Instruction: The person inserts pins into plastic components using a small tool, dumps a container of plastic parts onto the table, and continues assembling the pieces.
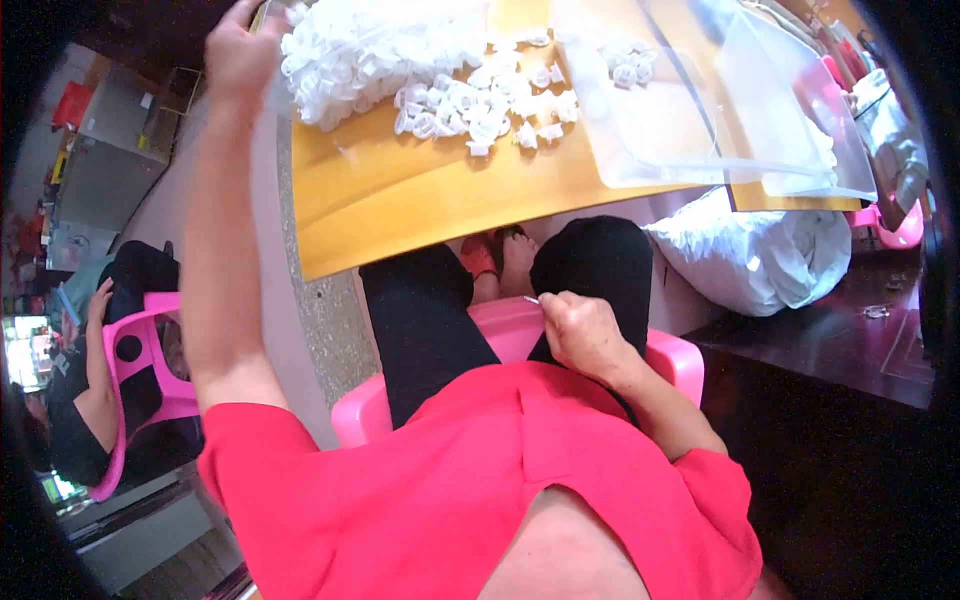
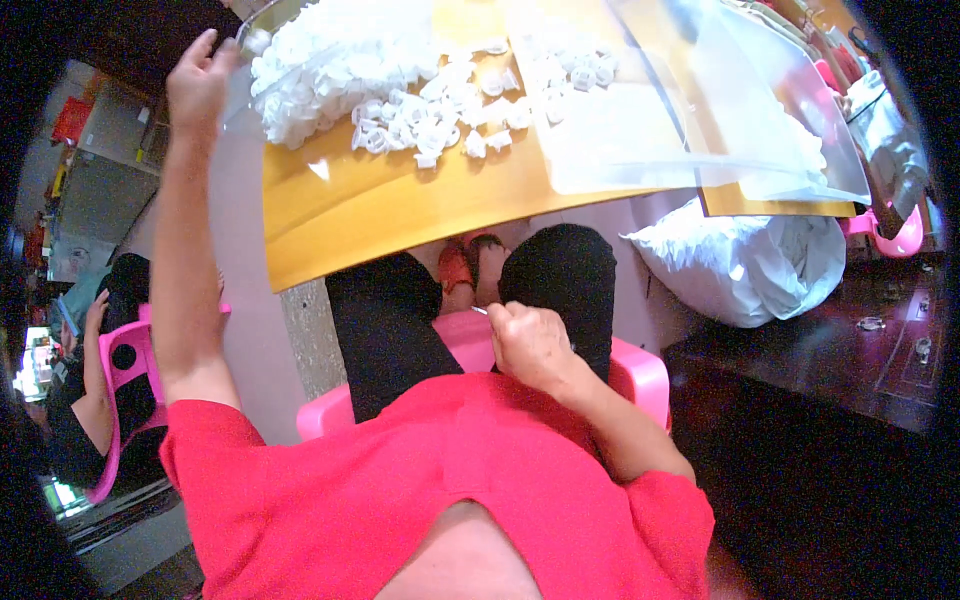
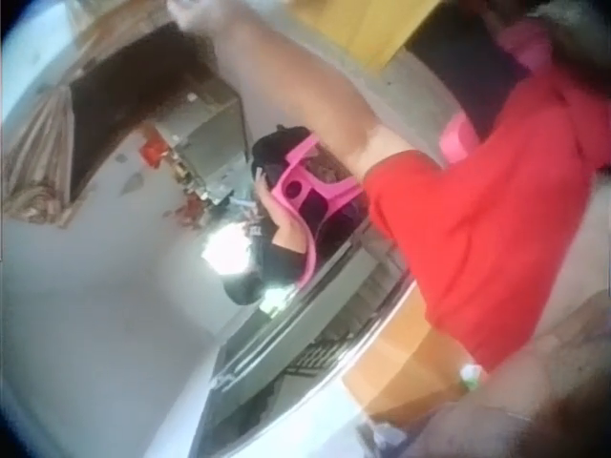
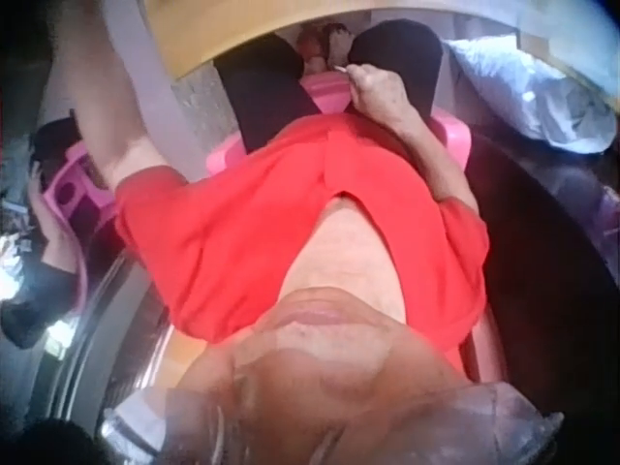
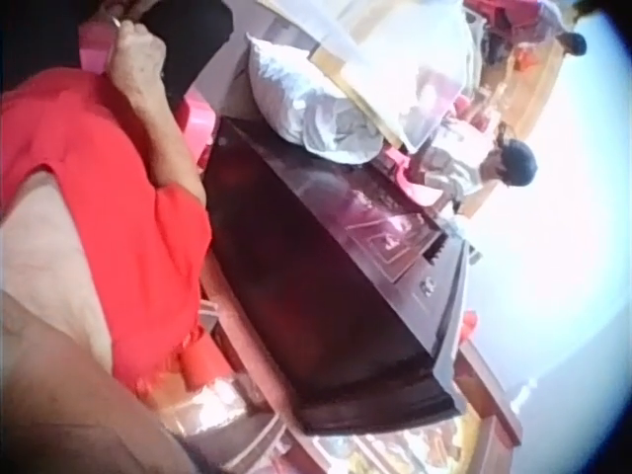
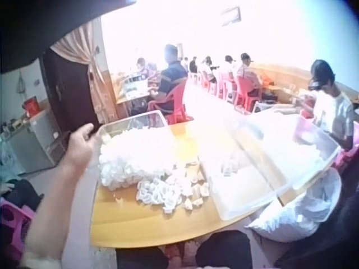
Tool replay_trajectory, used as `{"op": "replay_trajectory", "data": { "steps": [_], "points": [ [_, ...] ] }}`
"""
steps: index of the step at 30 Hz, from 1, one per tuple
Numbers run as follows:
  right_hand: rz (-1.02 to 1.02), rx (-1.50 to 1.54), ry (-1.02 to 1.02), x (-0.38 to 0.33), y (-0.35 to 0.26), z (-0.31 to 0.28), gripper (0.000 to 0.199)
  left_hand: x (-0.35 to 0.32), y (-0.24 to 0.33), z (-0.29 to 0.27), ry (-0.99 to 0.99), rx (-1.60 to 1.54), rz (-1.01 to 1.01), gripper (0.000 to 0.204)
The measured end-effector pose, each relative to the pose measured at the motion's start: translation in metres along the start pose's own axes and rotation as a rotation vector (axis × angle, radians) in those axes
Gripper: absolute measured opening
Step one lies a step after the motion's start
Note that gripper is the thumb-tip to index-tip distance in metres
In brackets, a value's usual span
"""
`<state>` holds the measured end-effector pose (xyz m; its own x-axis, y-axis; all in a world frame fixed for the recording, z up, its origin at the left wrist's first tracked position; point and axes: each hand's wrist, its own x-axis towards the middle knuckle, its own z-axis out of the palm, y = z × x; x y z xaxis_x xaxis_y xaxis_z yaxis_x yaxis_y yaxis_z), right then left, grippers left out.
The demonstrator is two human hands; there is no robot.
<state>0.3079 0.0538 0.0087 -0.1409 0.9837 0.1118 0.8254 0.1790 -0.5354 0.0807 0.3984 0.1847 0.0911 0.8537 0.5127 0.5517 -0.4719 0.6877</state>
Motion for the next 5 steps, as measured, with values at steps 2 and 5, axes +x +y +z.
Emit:
{"op": "replay_trajectory", "data": {
  "steps": [2, 5],
  "points": [
    [-0.011, 0.001, 0.024, 0.001, 0.001, -0.001, 0.006, -0.027, -0.024, 0.022, 0.284, 0.255, 0.665, 0.028],
    [-0.001, -0.019, -0.009, 0.004, 0.002, -0.004, 0.008, -0.079, -0.021, 0.056, 0.041, 0.137, 0.363, 0.021]
  ]
}}
